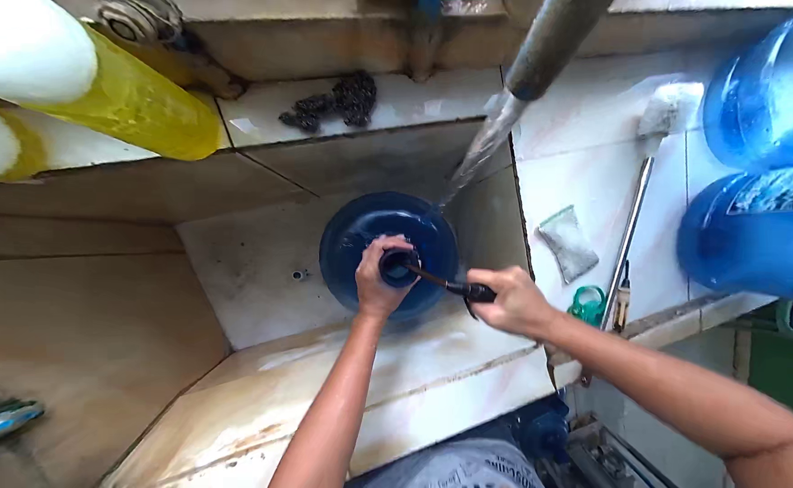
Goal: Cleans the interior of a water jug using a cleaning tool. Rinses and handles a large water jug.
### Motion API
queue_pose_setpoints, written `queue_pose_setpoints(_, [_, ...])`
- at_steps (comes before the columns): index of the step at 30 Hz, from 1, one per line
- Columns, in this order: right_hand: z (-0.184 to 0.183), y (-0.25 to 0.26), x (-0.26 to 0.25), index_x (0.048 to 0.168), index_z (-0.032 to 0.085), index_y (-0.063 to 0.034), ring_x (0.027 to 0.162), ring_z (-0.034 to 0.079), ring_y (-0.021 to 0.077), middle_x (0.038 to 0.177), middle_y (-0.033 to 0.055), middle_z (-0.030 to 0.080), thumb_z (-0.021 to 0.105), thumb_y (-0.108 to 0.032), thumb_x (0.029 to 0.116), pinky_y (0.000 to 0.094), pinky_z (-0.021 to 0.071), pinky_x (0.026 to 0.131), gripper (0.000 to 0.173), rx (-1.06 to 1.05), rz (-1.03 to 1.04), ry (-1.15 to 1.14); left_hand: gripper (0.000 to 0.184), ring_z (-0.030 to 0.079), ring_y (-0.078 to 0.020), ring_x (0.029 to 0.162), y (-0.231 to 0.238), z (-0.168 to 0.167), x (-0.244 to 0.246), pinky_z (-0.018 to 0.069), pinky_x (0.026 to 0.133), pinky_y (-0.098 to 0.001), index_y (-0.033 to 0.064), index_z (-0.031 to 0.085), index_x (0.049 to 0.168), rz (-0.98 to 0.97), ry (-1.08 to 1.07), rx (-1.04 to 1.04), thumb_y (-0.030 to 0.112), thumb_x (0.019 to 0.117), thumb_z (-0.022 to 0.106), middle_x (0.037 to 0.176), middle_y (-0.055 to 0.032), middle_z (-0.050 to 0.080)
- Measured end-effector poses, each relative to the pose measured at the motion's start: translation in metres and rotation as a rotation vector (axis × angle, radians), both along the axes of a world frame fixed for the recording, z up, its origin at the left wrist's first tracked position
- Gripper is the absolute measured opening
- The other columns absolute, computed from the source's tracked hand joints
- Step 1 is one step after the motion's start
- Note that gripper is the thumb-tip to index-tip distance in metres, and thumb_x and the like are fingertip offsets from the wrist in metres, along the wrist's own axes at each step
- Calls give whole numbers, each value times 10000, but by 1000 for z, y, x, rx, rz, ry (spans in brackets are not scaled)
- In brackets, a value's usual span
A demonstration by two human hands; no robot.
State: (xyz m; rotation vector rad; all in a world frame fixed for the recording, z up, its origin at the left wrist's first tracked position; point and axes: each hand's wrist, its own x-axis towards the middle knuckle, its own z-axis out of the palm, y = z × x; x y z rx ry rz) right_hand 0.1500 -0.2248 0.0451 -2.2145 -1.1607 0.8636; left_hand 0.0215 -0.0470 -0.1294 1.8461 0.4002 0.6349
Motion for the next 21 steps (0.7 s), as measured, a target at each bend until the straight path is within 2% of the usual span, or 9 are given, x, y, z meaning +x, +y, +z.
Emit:
queue_pose_setpoints(2, [25,13,10,846,688,-121,611,616,200,641,27,609,669,-169,861,440,456,523,53,-259,76,66,461,646,-266,1222,12,9,-5,474,1127,-459,6,673,1130,-193,20,-72,116,726,867,1176,-138,717])
queue_pose_setpoints(5, [46,45,23,922,714,-136,715,631,221,730,33,640,665,-178,899,461,469,591,69,-442,118,91,583,590,-190,1304,44,26,-3,346,1229,-434,47,640,1199,-501,165,-158,57,659,860,1241,-69,698])
queue_pose_setpoints(6, [42,47,17,921,716,-123,711,641,237,725,48,644,672,-165,889,474,478,589,68,-408,87,78,633,574,-178,1319,43,29,-8,377,1216,-411,57,616,1237,-480,190,-166,45,654,863,1272,-54,680])
queue_pose_setpoints(7, [33,46,10,885,699,-122,666,638,236,683,46,629,675,-165,868,466,473,556,53,-329,58,27,663,550,-181,1350,38,27,-13,355,1231,-413,50,595,1267,-402,179,-168,47,661,861,1300,-54,670])
queue_pose_setpoints(9, [13,35,-6,813,666,-109,554,612,220,592,39,585,678,-159,828,433,446,475,54,-124,26,-100,579,564,-218,1348,17,10,-22,283,1262,-474,13,622,1214,-175,76,-138,109,698,867,1257,-83,702])
queue_pose_setpoints(13, [-5,8,-11,767,629,-91,531,623,214,580,48,588,662,-159,821,404,460,446,93,99,67,-298,422,639,-252,1263,2,-2,-16,397,1199,-494,10,665,1116,-53,11,-16,178,769,839,1171,-99,738])
queue_pose_setpoints(15, [4,3,-4,771,632,-81,533,635,241,580,65,590,675,-160,807,420,467,444,97,45,138,-329,413,646,-257,1251,2,-1,-18,415,1183,-484,6,673,1107,-95,10,3,159,759,835,1164,-106,740])
queue_pose_setpoints(19, [36,19,-13,874,665,-87,609,656,283,641,84,619,690,-157,847,467,474,507,79,-297,139,-198,432,632,-253,1269,6,0,-22,392,1202,-480,12,665,1118,-137,7,-17,152,748,837,1174,-99,734])
queue_pose_setpoints(21, [39,22,-26,890,668,-62,627,670,314,657,112,629,674,-140,855,492,491,522,85,-303,135,-206,430,638,-255,1261,9,-2,-23,398,1195,-490,13,668,1119,-137,-6,-20,156,750,835,1168,-102,736])
